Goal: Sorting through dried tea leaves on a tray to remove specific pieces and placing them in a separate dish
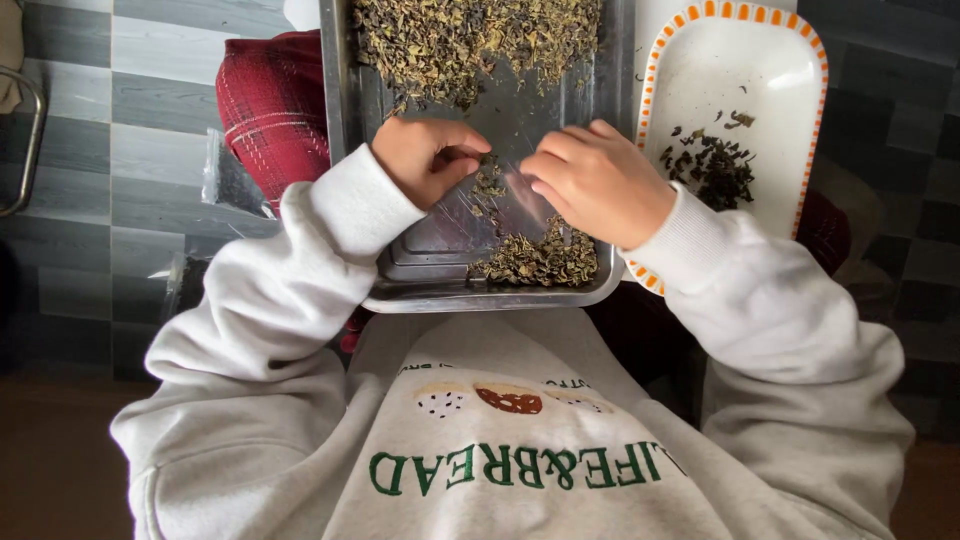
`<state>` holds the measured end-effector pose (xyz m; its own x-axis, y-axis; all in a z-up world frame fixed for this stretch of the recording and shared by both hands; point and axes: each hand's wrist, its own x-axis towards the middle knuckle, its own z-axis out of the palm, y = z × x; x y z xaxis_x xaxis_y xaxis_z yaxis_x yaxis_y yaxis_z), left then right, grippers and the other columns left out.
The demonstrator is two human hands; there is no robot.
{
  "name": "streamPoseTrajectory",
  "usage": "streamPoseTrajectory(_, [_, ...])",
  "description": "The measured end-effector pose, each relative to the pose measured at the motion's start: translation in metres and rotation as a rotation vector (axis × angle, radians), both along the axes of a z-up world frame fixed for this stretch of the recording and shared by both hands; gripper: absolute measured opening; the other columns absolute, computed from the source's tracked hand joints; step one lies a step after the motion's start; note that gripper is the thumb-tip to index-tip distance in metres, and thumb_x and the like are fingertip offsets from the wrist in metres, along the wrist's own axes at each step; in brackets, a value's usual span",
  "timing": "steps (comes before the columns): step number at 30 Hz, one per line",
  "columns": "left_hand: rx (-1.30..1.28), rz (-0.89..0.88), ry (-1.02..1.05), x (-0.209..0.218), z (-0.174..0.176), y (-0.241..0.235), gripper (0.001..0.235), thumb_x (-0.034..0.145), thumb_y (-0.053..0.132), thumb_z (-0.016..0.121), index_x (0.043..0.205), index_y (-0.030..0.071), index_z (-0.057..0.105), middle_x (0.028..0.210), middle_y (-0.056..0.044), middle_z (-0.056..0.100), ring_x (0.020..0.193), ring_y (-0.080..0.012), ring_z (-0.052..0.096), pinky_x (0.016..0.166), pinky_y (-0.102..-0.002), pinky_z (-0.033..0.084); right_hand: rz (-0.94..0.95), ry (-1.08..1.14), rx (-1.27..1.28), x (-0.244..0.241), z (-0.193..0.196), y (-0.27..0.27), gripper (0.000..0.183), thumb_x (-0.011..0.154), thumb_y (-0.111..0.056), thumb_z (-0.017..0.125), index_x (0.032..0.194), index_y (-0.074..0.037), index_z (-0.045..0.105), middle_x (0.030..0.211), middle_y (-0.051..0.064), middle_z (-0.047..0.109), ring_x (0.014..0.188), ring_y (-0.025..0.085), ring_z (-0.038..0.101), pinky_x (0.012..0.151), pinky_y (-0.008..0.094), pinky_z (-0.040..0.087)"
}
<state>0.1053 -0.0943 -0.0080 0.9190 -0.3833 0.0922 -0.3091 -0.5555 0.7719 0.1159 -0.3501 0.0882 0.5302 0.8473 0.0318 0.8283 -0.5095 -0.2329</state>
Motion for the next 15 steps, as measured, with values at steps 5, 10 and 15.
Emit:
streamPoseTrajectory(5, [0.113, 0.004, -0.08, -0.001, -0.022, 0.006, 0.023, 0.083, 0.021, 0.081, 0.106, 0.022, 0.076, 0.091, 0.002, 0.077, 0.09, -0.0276, 0.072, 0.079, -0.047, 0.059, 0.068, -0.047, 0.028, 0.016, -0.043, 0.012, 0.011, 0.094, -0.015, 0.075, 0.103, -0.01, 0.076, 0.094, 0.008, 0.072, 0.089, 0.025, 0.07, 0.074, 0.035, 0.049])
streamPoseTrajectory(10, [0.276, -0.008, -0.152, -0.002, -0.017, 0.013, 0.017, 0.085, 0.022, 0.078, 0.102, 0.024, 0.075, 0.089, 0.001, 0.071, 0.093, -0.0274, 0.069, 0.079, -0.045, 0.059, 0.151, -0.169, 0.13, 0.014, -0.06, 0.021, 0.006, 0.095, -0.017, 0.074, 0.091, -0.013, 0.072, 0.088, 0.004, 0.063, 0.082, 0.023, 0.065, 0.073, 0.035, 0.044])
streamPoseTrajectory(15, [0.242, 0.017, -0.151, -0.003, -0.028, 0.019, 0.019, 0.084, 0.023, 0.08, 0.102, 0.023, 0.074, 0.087, 0.002, 0.068, 0.093, -0.0267, 0.069, 0.08, -0.045, 0.059, 0.173, -0.164, 0.144, 0.014, -0.062, 0.02, 0.009, 0.096, -0.017, 0.073, 0.088, -0.014, 0.071, 0.086, 0.003, 0.063, 0.081, 0.023, 0.064, 0.072, 0.035, 0.043])
